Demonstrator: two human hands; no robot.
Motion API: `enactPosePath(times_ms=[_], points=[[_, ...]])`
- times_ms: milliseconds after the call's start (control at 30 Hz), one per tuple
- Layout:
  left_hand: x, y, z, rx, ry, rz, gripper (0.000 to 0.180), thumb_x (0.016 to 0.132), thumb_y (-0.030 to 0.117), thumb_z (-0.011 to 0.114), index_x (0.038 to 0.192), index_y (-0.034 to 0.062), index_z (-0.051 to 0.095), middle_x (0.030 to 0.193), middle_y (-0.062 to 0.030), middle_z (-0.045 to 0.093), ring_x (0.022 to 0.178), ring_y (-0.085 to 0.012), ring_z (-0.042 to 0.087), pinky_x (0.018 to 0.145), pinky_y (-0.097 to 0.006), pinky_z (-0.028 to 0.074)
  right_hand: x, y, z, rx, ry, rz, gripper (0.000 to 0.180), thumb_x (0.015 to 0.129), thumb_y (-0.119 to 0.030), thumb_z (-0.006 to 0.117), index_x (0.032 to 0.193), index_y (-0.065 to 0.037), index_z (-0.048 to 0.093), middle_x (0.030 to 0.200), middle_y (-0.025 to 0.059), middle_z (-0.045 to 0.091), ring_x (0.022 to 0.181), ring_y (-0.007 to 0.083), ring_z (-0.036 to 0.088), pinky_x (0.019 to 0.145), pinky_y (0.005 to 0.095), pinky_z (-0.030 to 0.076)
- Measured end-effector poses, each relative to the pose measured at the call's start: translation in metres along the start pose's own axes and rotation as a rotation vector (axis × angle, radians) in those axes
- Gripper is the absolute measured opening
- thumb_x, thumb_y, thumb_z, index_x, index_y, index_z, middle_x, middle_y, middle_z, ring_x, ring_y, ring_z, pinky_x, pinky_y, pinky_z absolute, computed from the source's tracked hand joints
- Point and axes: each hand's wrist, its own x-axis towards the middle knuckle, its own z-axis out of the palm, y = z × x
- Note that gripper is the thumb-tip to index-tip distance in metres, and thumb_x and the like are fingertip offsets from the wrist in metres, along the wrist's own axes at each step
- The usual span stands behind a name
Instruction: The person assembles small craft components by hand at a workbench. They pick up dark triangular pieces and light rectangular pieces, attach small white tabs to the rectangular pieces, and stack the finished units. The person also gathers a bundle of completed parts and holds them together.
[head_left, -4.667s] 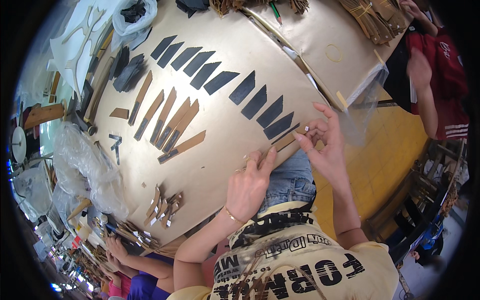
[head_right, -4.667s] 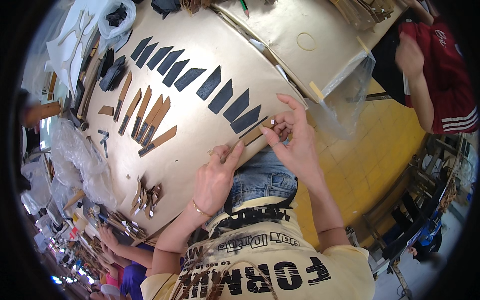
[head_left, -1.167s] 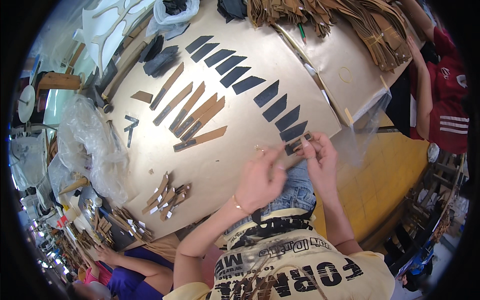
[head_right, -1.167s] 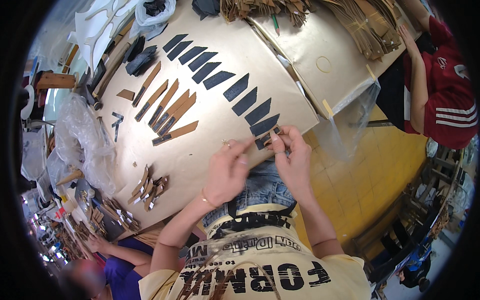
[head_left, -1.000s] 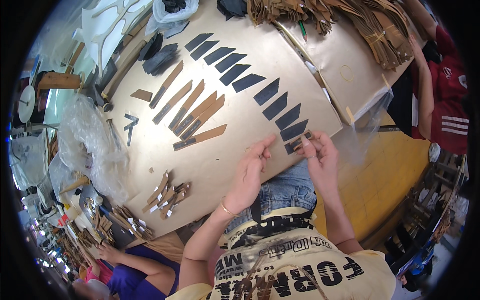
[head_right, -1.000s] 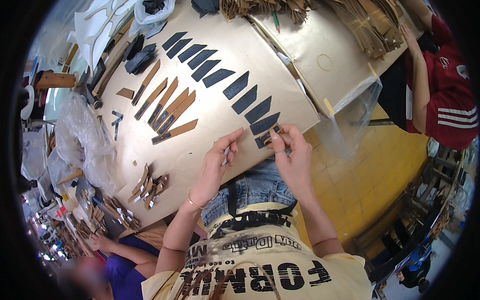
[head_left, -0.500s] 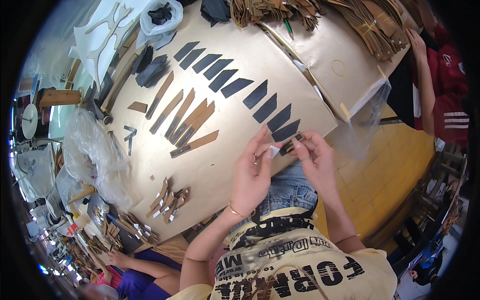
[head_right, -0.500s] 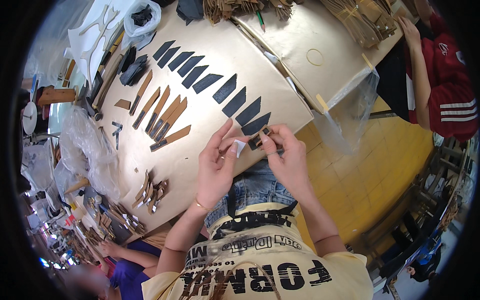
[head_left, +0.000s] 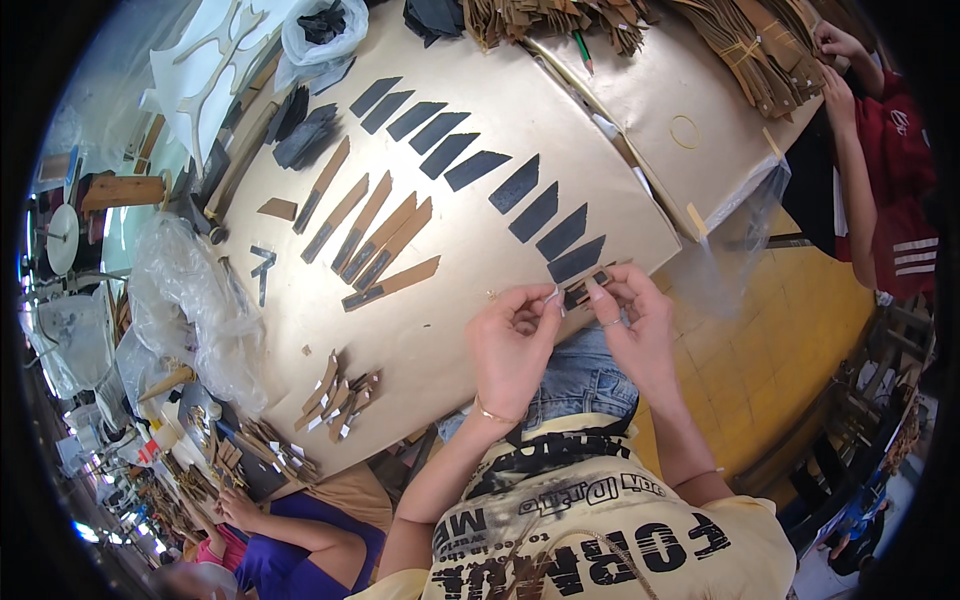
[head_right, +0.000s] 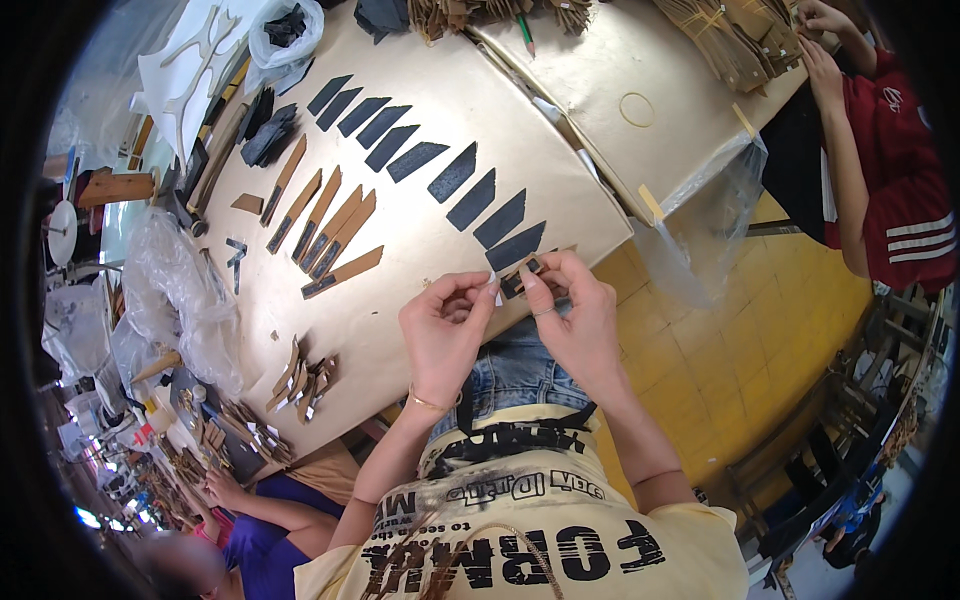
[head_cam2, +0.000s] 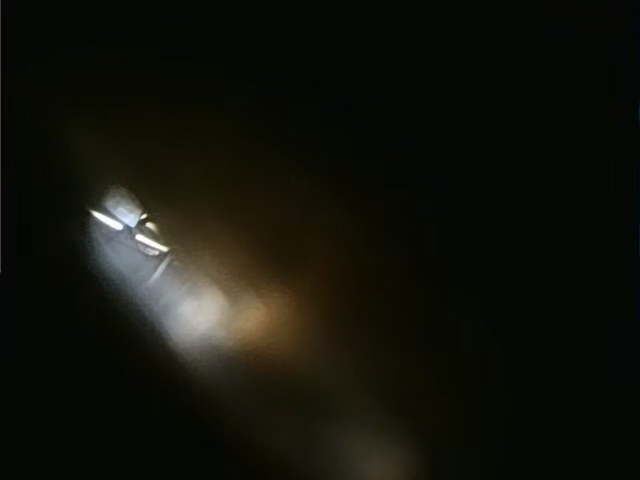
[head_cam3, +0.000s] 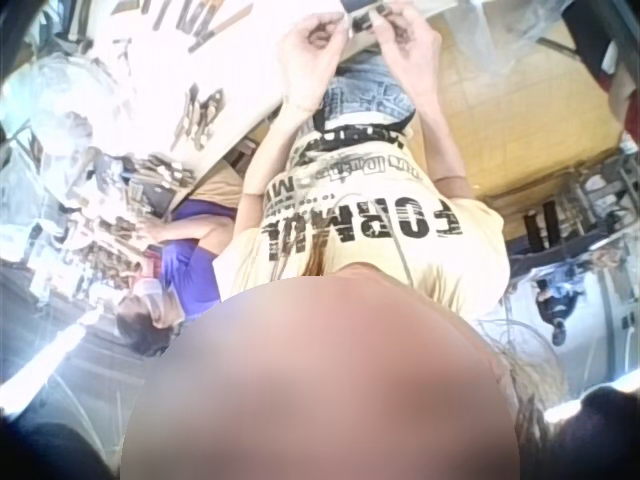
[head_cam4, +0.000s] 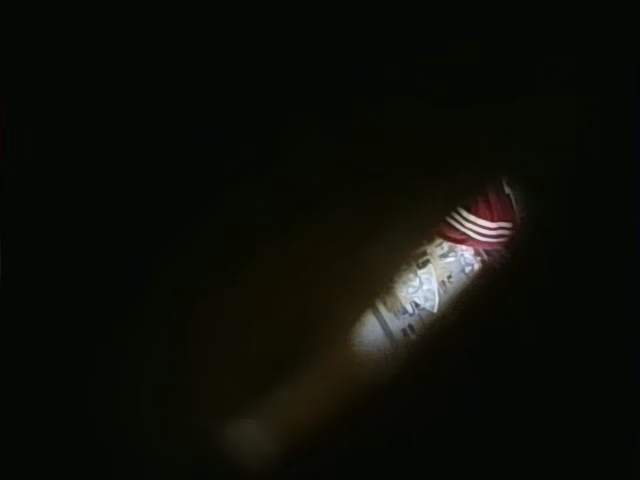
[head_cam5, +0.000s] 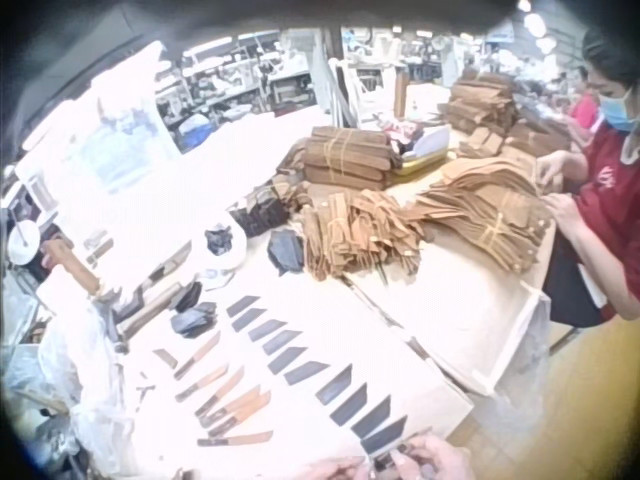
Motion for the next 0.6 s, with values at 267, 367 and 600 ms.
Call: enactPosePath(times_ms=[267,367,600], points=[[0.000,0.005,-0.006,-0.179,-0.018,0.013,0.008,0.091,-0.001,0.066,0.098,-0.0051,0.064,0.084,-0.0067,0.068,0.073,-0.0065,0.065,0.064,-0.021,0.053,0.000,0.002,0.001,-0.025,0.010,-0.036,0.015,0.095,-0.004,0.062,0.108,0.004,0.061,0.093,0.0053,0.068,0.083,0.0069,0.060,0.075,0.0217,0.047],[-0.006,-0.001,0.002,-0.259,-0.004,0.067,0.009,0.091,-0.002,0.065,0.100,-0.0050,0.064,0.088,-0.0090,0.069,0.081,-0.0097,0.068,0.069,-0.023,0.056,0.000,0.001,0.001,-0.023,0.013,-0.034,0.015,0.095,-0.004,0.063,0.108,0.004,0.061,0.093,0.0052,0.068,0.082,0.0069,0.059,0.074,0.0218,0.047],[-0.020,-0.001,0.008,-0.133,0.066,0.102,0.024,0.092,-0.003,0.062,0.116,-0.0026,0.060,0.094,-0.0124,0.070,0.087,-0.0152,0.072,0.070,-0.025,0.058,-0.001,0.003,0.001,-0.047,0.022,-0.029,0.016,0.094,-0.005,0.064,0.108,0.004,0.061,0.093,0.0053,0.068,0.083,0.0072,0.059,0.075,0.0224,0.047]])
